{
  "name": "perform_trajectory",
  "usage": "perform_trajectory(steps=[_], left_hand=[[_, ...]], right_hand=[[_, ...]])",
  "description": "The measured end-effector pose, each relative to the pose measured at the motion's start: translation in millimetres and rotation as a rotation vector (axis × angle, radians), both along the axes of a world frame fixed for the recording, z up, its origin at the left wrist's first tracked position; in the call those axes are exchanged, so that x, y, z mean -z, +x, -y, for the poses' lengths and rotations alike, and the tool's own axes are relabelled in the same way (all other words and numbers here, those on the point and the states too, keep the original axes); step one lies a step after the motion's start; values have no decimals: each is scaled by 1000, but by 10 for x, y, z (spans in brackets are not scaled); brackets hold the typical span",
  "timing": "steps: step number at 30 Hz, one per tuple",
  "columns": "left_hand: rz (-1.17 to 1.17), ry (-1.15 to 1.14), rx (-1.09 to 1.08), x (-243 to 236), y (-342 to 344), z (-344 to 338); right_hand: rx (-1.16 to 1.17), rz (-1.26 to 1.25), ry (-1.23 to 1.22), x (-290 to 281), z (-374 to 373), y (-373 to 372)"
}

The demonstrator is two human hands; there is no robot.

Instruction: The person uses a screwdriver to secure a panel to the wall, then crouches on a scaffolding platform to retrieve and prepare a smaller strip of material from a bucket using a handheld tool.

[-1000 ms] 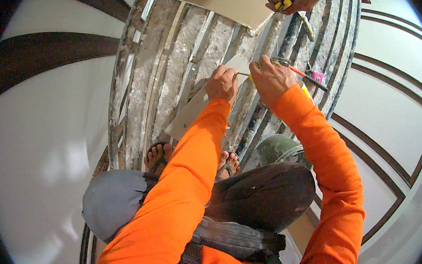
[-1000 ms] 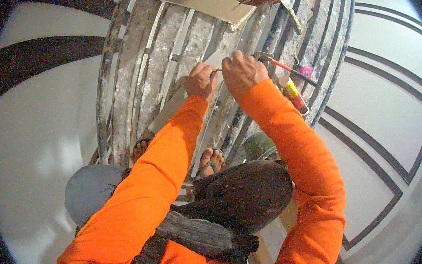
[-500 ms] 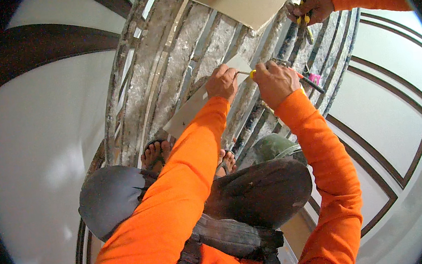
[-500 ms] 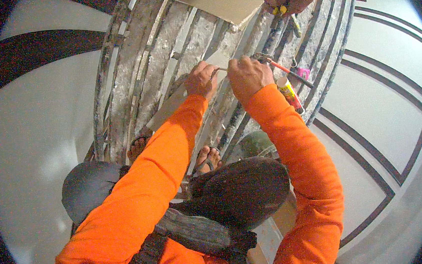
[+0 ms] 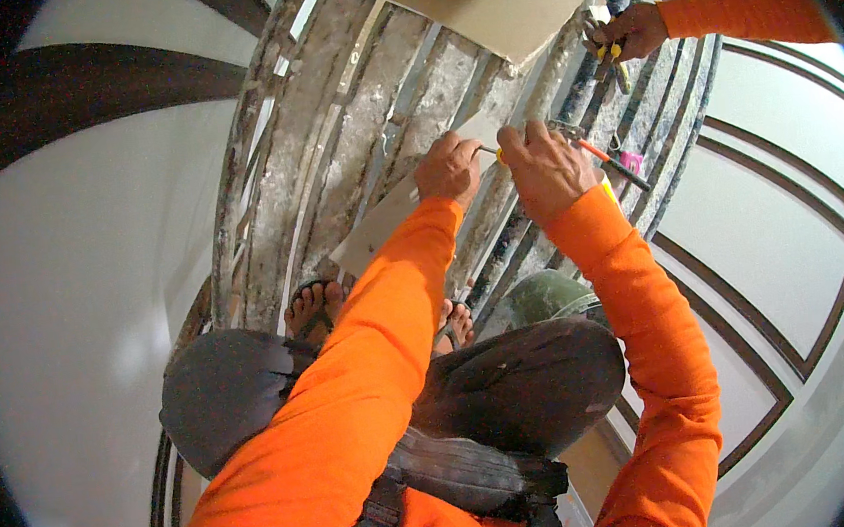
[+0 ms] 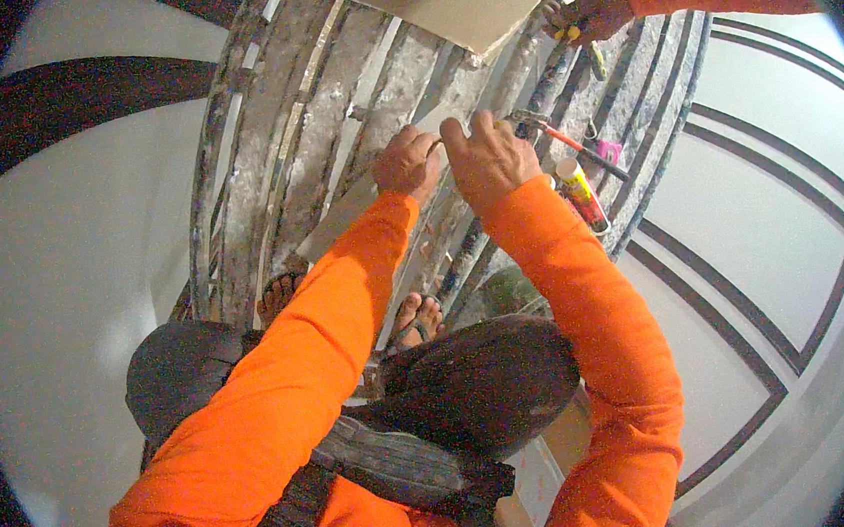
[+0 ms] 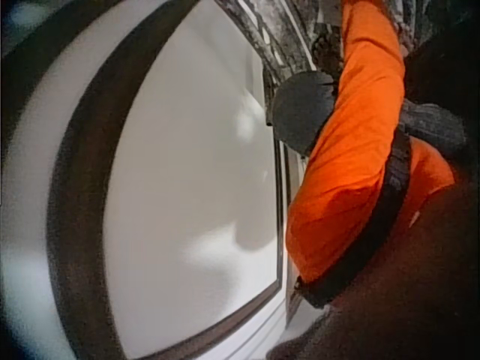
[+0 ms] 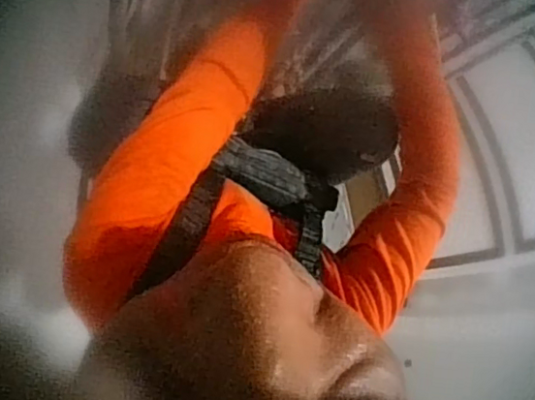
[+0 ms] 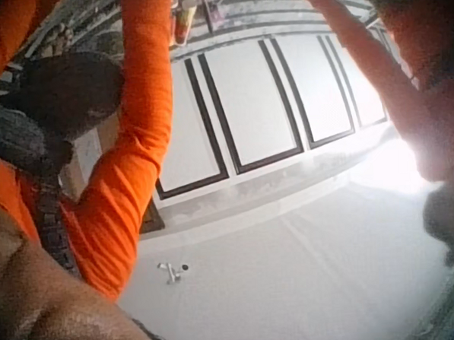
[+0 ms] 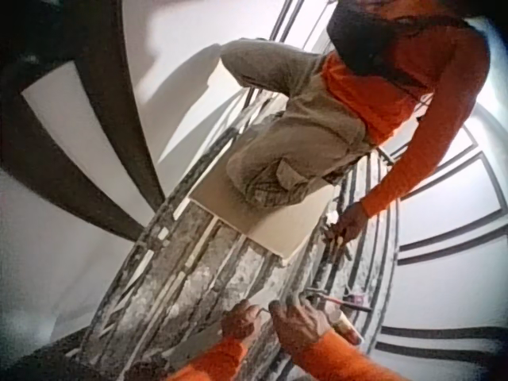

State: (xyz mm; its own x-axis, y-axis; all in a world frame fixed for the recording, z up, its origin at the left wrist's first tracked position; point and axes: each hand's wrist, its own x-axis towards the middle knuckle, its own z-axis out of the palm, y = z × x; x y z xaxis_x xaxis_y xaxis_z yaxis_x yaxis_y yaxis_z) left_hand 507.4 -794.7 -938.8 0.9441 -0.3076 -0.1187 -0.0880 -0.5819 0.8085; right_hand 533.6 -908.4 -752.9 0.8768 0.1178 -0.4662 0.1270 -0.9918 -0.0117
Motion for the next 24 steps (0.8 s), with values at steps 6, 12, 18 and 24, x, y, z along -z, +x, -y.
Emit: perform_trajectory(steps=[6,12,18,24], left_hand=[[-17,43,-15,-13,-6,60],[6,20,-13,13,-6,82],[-25,77,-43,-30,-15,73],[-81,101,3,-48,-10,117]], right_hand=[[129,-136,-92,-81,-64,93],[-32,42,-11,12,34,-3],[-49,76,19,-77,-84,-5],[5,-31,20,-181,-62,-21]])
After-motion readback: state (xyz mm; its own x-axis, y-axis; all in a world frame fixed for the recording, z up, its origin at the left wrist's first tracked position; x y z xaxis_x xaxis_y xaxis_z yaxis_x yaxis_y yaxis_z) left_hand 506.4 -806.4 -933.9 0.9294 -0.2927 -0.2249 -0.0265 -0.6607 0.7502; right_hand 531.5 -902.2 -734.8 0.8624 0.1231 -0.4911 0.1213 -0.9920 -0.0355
